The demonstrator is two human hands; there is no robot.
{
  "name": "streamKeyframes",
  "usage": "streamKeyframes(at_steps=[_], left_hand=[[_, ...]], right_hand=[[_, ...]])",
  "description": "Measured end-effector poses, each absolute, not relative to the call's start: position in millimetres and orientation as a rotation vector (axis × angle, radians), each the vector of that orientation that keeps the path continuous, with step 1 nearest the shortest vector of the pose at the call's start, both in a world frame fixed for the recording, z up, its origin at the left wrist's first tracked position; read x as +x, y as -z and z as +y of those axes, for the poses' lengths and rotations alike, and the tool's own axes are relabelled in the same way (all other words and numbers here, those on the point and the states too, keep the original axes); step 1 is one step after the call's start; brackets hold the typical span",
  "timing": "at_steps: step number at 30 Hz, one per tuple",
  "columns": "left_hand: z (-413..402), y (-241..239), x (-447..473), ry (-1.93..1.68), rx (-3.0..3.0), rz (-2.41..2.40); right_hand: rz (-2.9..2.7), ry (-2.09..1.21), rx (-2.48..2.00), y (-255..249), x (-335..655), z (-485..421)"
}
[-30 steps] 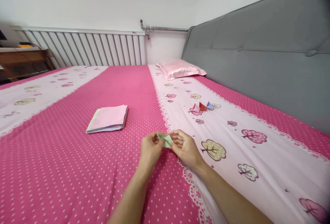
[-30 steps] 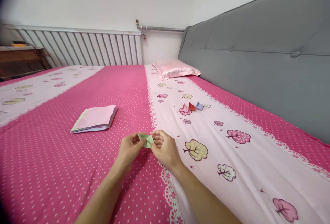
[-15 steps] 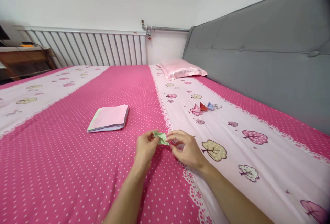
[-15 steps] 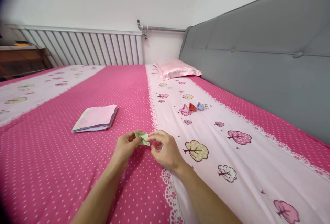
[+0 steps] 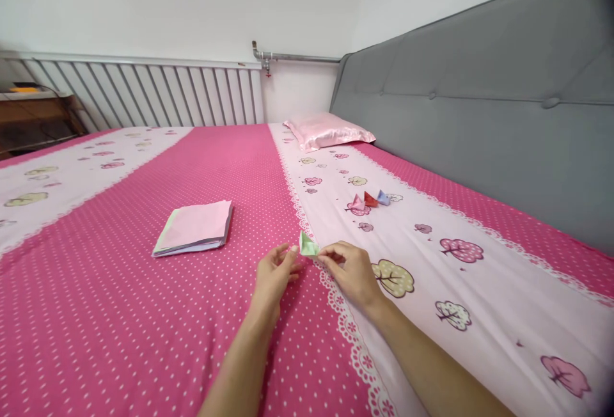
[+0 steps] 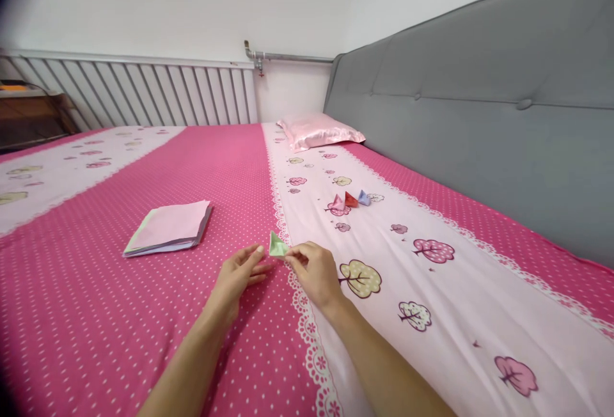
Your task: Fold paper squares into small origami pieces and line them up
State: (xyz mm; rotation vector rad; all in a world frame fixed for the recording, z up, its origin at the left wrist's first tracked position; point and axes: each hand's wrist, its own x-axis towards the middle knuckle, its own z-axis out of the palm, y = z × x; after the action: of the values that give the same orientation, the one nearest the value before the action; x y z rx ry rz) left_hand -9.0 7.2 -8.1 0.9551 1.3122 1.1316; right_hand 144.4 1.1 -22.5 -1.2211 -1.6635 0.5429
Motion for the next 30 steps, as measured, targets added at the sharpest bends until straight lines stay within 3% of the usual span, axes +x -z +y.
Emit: streamKeyframes(at_steps=[8, 19, 30], left_hand=[[8.1, 12.7, -12.7, -1.050, 1.053, 1.357], [11.1, 17.8, -12.6, -1.070, 1.123, 1.379], [12.3, 22.0, -11.9, -1.064, 1.165, 1.423]], right_hand=[[-1.430, -0.323, -1.485, 21.2, 175.9, 33.2], [-1.162, 0.103, -2.013, -10.3, 311.0, 98.8], [-1.150, 0.106, -2.296, 18.4, 345.3, 150.3]])
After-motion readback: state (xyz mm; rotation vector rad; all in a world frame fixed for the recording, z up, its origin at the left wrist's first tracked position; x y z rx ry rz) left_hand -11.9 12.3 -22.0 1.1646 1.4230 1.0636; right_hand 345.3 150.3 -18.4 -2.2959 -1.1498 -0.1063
